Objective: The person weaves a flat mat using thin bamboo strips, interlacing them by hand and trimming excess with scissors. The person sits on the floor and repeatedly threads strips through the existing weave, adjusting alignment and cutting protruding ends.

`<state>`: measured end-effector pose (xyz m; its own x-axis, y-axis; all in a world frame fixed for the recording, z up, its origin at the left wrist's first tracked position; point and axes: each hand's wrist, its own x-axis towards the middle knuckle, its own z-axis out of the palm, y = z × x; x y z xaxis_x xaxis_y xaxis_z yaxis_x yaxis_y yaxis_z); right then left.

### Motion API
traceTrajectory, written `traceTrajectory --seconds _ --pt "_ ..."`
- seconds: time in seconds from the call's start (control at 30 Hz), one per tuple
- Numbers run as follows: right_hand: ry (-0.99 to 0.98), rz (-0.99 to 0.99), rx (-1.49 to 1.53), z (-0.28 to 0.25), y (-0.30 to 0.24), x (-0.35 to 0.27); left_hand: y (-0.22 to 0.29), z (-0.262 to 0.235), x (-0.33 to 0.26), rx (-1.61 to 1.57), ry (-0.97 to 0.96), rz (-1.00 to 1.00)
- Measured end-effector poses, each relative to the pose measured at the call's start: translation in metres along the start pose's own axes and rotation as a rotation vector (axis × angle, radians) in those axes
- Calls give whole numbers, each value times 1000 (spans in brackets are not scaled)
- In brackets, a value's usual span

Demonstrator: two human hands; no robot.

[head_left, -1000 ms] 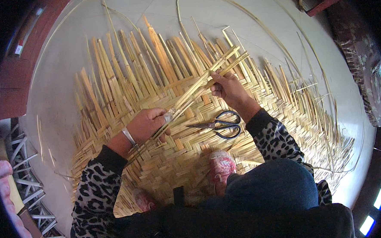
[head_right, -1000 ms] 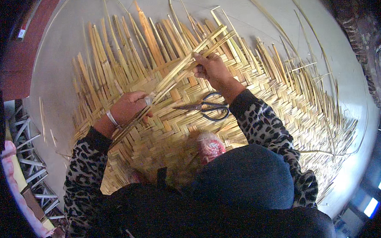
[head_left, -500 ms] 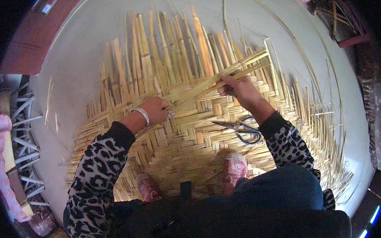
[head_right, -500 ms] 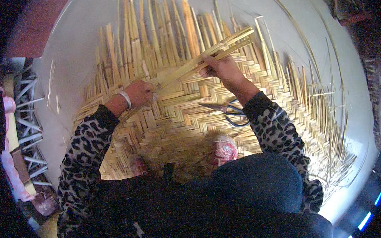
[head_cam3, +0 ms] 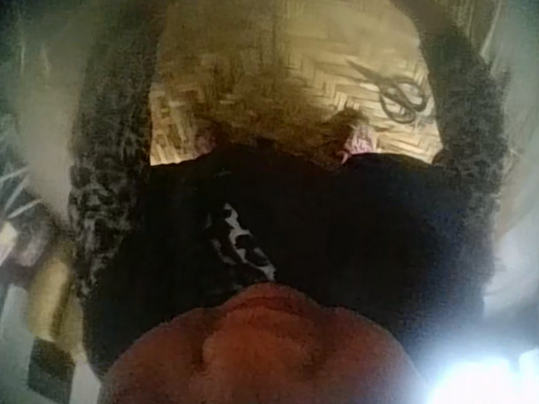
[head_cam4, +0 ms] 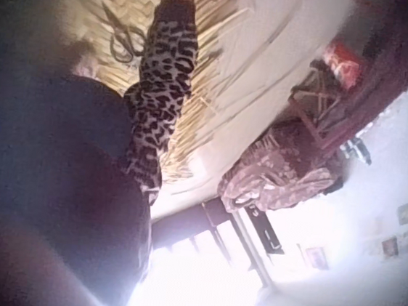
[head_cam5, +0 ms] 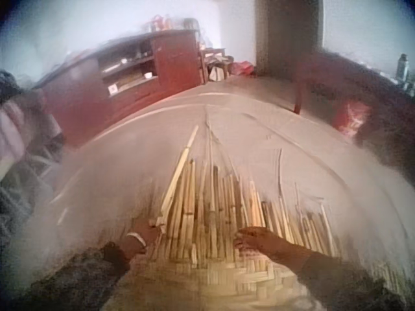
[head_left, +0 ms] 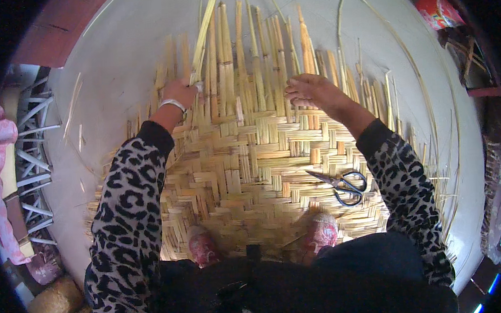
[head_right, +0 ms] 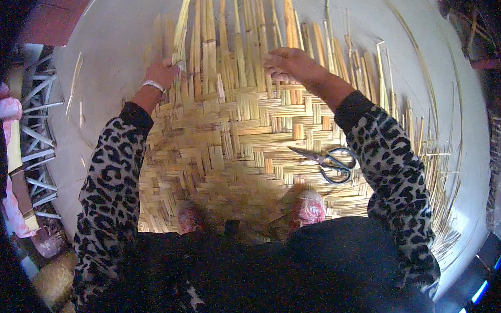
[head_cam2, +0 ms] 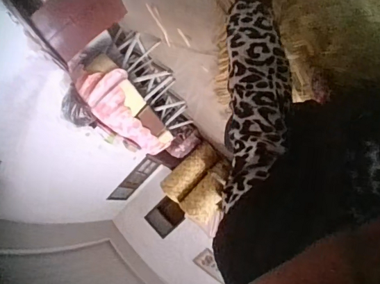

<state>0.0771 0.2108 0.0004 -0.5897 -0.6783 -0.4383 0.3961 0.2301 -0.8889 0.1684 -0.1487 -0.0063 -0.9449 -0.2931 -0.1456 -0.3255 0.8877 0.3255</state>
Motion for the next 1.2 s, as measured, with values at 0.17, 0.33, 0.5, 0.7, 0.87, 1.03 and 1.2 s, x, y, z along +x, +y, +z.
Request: traceTrajectory --seconds 0.17,0.33,0.5,0.7,0.87,1.03,1.2 --pt "-55 81 -127 -6 3 26 -13 23 14 -925 -235 -250" --pt "-48 52 -226 -21 18 48 22 37 12 -1160 -371 -287" --pt "80 -447 -604 -26 20 72 59 53 33 -1121 -302 -386" --pt "243 -120 -863 -15 18 85 65 68 57 -1358 -272 -563" --pt "115 -94 -685 -10 19 108 79 69 59 -1091 -155 -457" --pt "94 142 -219 -3 -6 109 89 56 62 -1242 -112 -619" --pt "11 178 -262 8 -19 106 88 49 56 -1147 -106 -662"
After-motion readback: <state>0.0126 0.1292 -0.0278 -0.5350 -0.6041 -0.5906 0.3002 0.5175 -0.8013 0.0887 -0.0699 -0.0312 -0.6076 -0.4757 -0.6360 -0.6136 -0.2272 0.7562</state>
